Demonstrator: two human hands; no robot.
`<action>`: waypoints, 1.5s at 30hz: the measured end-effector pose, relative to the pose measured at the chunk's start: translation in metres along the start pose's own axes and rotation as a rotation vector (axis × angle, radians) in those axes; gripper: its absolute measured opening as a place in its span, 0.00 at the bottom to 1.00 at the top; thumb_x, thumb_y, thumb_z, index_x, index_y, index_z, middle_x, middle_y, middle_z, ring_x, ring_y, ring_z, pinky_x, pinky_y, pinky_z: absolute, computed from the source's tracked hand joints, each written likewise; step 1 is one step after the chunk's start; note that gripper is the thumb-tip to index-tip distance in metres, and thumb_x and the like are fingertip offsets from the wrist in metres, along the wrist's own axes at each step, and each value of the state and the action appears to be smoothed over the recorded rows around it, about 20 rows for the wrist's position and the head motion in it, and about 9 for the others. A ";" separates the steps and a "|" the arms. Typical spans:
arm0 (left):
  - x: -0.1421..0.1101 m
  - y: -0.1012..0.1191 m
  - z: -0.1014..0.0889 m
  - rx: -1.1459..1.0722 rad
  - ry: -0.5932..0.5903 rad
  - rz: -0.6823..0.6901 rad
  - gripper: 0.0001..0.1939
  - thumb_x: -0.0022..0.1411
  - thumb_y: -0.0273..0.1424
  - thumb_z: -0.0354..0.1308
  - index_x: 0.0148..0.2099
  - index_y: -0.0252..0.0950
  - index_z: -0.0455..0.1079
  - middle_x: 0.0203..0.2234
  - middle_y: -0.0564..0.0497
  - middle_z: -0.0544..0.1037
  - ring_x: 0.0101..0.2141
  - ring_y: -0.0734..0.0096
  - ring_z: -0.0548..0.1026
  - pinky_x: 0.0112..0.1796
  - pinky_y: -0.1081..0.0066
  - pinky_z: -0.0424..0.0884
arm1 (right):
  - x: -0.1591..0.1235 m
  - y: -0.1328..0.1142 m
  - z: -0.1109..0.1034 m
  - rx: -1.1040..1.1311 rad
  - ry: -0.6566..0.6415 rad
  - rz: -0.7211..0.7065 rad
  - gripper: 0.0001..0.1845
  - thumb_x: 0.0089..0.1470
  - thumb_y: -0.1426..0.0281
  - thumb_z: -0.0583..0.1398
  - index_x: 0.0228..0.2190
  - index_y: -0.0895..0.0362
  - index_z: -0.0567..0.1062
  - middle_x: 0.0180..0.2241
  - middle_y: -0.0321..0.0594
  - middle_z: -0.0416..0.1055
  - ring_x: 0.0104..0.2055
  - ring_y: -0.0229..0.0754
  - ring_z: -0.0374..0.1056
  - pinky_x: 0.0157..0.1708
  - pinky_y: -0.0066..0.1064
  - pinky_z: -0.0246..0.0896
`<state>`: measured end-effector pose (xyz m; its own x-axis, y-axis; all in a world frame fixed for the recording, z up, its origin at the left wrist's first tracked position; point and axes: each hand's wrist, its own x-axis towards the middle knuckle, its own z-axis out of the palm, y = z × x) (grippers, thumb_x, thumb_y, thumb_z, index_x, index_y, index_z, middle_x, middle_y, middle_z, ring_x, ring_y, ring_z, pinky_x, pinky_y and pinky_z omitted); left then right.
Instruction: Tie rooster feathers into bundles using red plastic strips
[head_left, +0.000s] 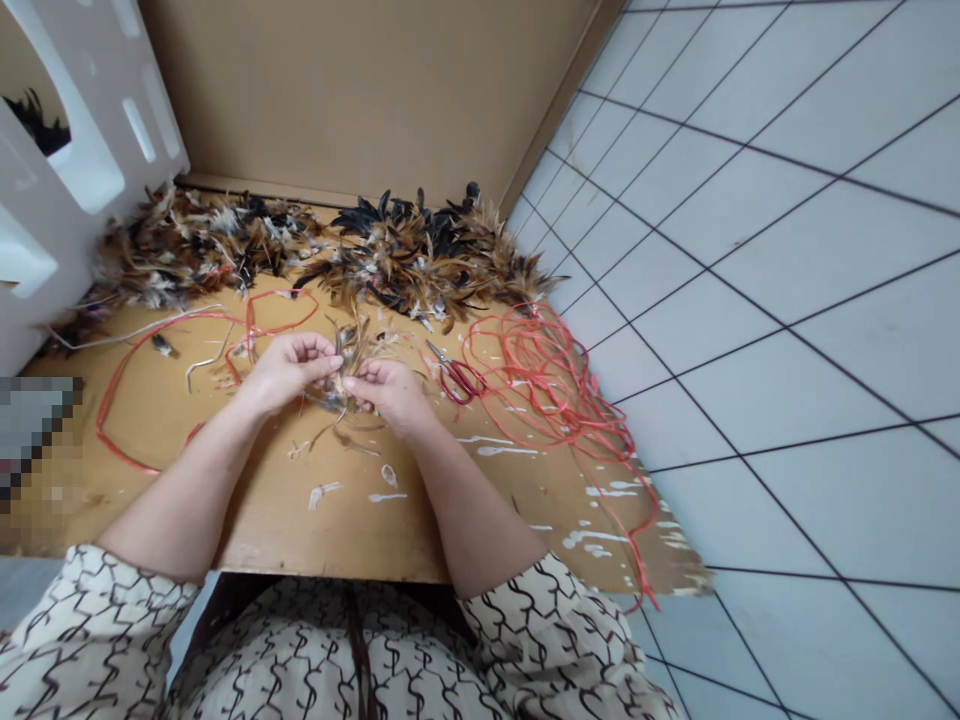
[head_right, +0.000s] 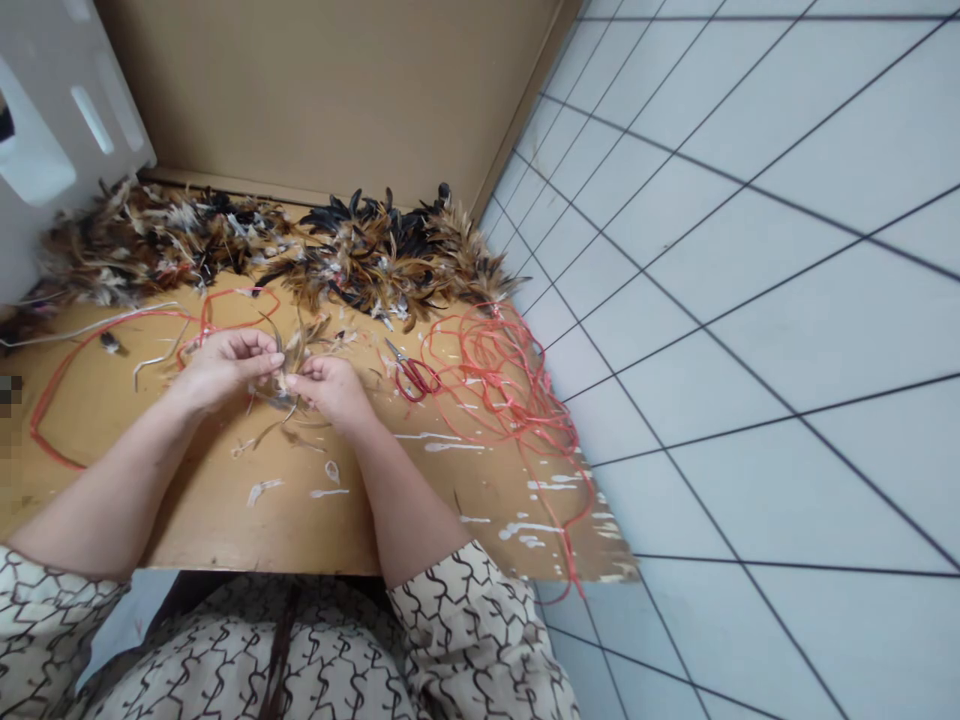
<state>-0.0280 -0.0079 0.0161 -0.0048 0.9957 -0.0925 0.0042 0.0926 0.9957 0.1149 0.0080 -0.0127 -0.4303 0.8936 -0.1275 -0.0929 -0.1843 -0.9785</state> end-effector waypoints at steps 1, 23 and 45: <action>0.000 0.000 0.001 -0.002 -0.002 -0.001 0.16 0.33 0.35 0.67 0.21 0.34 0.64 0.11 0.59 0.65 0.14 0.82 0.61 0.19 0.77 0.59 | 0.000 0.000 0.000 0.001 -0.004 -0.001 0.16 0.31 0.65 0.67 0.15 0.58 0.66 0.11 0.27 0.61 0.13 0.27 0.52 0.14 0.22 0.43; 0.007 0.003 -0.002 0.034 0.188 0.079 0.13 0.36 0.36 0.64 0.24 0.34 0.67 0.16 0.54 0.70 0.18 0.78 0.64 0.23 0.74 0.61 | 0.003 -0.004 -0.009 0.133 0.123 -0.025 0.16 0.29 0.64 0.67 0.14 0.57 0.65 0.12 0.28 0.62 0.14 0.27 0.53 0.15 0.22 0.45; 0.047 -0.019 -0.001 0.654 0.258 0.012 0.05 0.41 0.27 0.58 0.19 0.37 0.65 0.14 0.55 0.68 0.20 0.72 0.65 0.24 0.73 0.58 | 0.007 -0.008 -0.021 0.261 0.262 -0.049 0.18 0.28 0.67 0.68 0.13 0.57 0.63 0.14 0.30 0.63 0.15 0.27 0.53 0.16 0.23 0.44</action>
<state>-0.0289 0.0373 -0.0076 -0.2376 0.9714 0.0030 0.6059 0.1458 0.7821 0.1310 0.0246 -0.0092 -0.1786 0.9722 -0.1516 -0.3479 -0.2066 -0.9145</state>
